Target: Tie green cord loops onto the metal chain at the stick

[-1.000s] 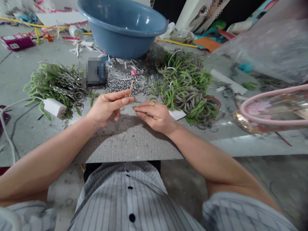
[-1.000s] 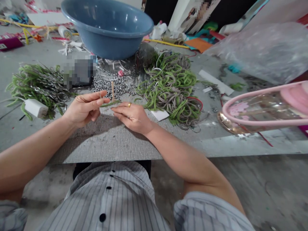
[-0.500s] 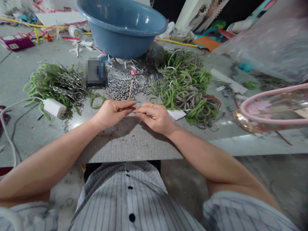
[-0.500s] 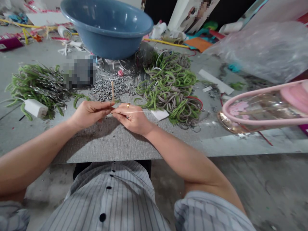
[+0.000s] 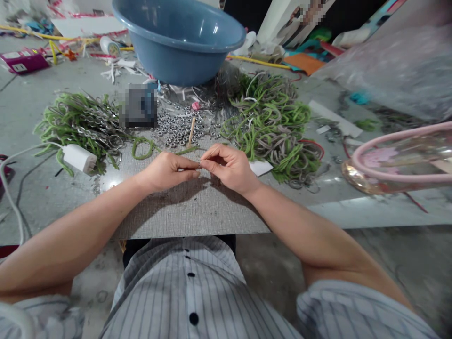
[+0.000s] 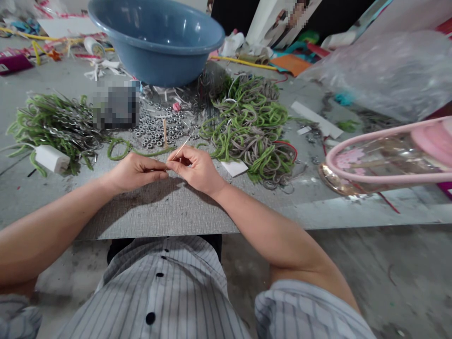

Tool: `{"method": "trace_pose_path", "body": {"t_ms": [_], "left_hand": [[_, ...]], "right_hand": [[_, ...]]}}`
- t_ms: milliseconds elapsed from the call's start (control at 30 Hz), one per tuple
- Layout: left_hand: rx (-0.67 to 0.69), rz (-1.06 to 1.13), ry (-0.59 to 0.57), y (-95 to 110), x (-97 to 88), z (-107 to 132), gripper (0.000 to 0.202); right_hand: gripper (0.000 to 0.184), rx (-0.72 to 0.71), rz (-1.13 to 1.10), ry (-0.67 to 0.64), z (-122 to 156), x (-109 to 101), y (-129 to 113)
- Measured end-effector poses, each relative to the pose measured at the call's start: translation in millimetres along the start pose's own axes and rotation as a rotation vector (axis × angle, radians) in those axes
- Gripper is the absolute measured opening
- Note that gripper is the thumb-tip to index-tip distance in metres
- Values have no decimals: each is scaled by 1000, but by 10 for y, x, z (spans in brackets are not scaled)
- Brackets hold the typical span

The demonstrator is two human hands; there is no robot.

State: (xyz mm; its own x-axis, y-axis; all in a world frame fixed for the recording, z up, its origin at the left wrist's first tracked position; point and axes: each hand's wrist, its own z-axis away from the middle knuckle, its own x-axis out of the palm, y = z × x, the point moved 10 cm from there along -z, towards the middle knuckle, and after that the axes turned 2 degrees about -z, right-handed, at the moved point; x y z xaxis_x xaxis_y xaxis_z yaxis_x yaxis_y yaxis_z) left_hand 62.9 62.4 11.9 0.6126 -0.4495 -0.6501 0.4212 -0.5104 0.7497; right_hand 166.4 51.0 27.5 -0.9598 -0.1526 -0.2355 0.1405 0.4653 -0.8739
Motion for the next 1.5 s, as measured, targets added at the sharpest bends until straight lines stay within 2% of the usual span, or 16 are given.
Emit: {"method": "trace_pose_path", "body": {"t_ms": [233, 533, 767, 933, 1200, 1300, 1433, 1500], "left_hand": [[-116, 267, -62, -144, 93, 12, 25], [-177, 667, -126, -88, 137, 26, 44], [-173, 467, -106, -103, 54, 59, 49], [-133, 492, -112, -88, 55, 87, 57], [-109, 582, -126, -22, 57, 76, 56], [-83, 507, -78, -12, 0, 70, 56], [-64, 334, 35, -30, -122, 68, 55], [-60, 302, 78, -43, -172, 72, 54]], "right_hand": [[33, 251, -307, 42, -8, -10, 265], [34, 337, -596, 125, -39, -114, 338], [37, 356, -583, 140, -42, -171, 411], [38, 362, -563, 147, -42, -182, 440], [33, 398, -592, 171, -28, -235, 536], [30, 399, -557, 154, -38, -253, 551], [31, 430, -535, 248, -12, -307, 603], [31, 383, -449, 264, -17, -319, 566]]}}
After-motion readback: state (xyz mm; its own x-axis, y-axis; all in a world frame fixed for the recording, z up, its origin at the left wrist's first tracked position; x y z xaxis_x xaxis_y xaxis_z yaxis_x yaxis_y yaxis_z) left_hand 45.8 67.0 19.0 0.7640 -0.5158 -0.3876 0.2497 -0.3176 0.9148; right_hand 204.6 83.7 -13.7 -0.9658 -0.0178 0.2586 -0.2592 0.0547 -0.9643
